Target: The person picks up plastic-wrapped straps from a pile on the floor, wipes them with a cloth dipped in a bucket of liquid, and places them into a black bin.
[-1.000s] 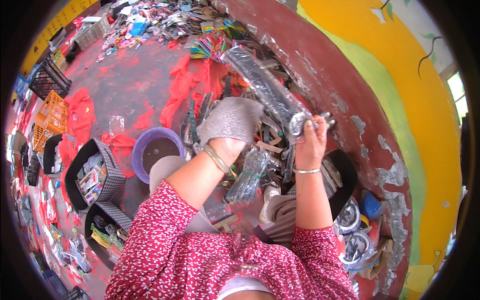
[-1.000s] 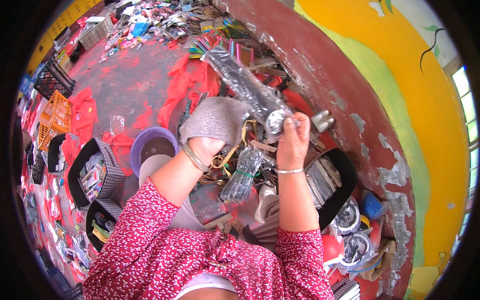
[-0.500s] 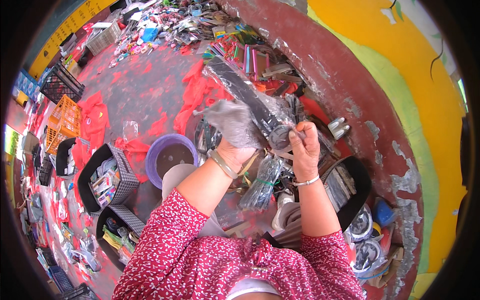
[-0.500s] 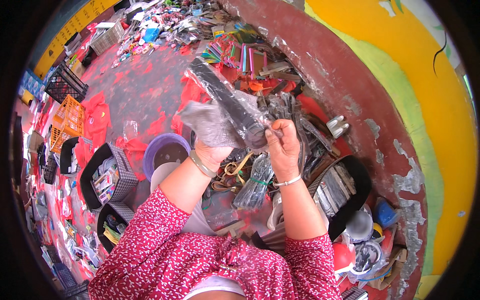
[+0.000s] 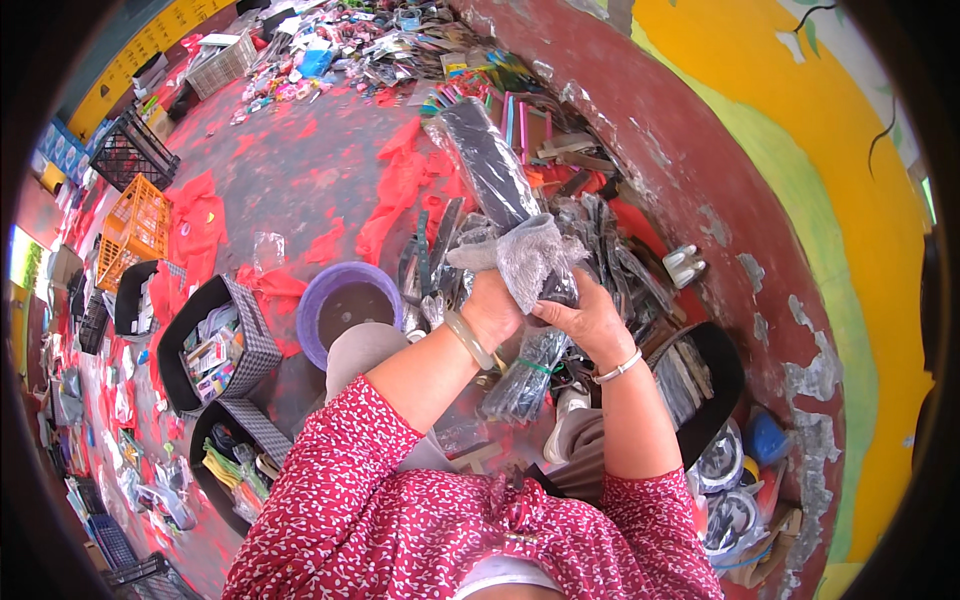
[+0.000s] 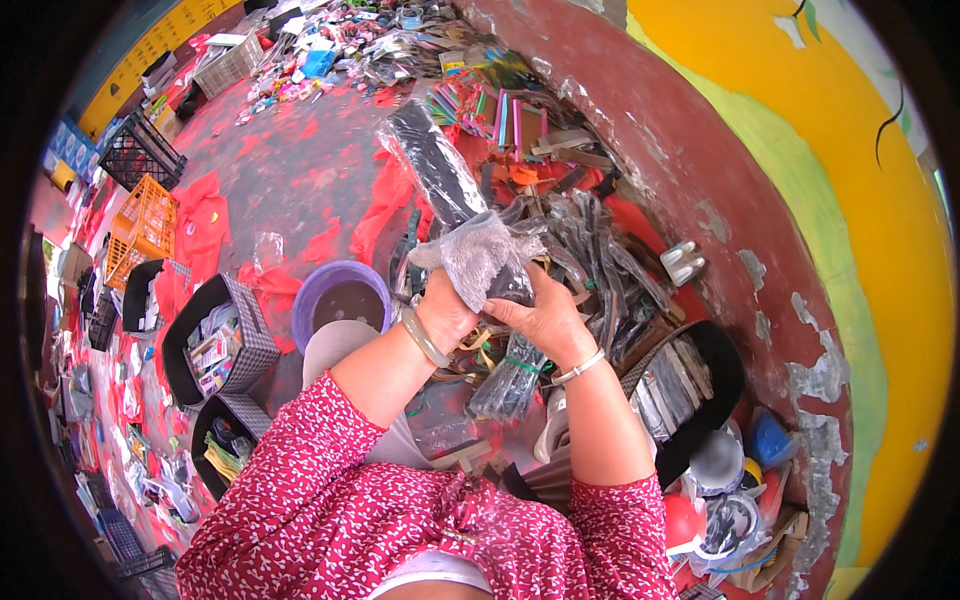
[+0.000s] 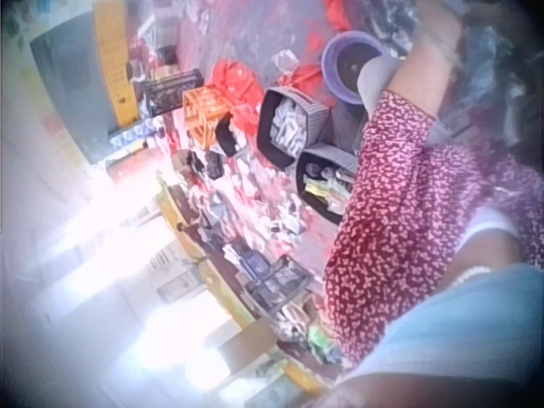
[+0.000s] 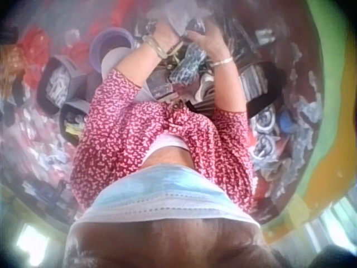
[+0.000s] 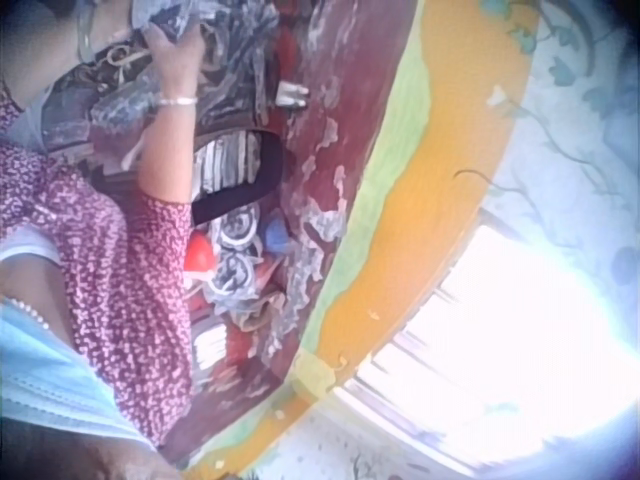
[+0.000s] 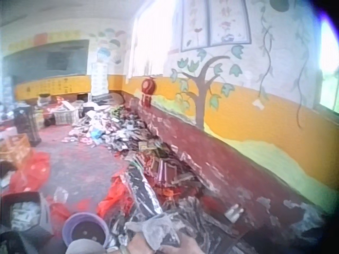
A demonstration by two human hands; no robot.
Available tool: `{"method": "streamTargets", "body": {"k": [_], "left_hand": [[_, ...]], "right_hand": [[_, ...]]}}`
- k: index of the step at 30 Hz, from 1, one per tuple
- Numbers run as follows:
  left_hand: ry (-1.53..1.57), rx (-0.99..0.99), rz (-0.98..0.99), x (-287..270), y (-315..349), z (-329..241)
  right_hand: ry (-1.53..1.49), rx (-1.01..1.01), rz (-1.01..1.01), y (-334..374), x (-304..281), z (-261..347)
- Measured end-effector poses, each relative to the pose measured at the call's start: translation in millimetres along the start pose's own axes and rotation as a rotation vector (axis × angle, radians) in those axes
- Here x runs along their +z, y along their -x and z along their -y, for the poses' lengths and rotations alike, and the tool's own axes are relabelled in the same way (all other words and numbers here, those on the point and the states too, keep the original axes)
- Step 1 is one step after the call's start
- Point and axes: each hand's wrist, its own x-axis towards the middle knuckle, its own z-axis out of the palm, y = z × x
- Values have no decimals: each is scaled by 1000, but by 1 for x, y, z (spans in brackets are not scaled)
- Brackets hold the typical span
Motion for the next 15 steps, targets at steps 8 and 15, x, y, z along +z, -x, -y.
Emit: {"method": "streamTargets", "body": {"k": [8,15], "left_hand": [[118,114,81,-15,-14,-31],[135,152,-54,-4,-18,-98]], "right_hand": [[-124,207,245,8,4,28],[143,176,340,12,0,15]]}}
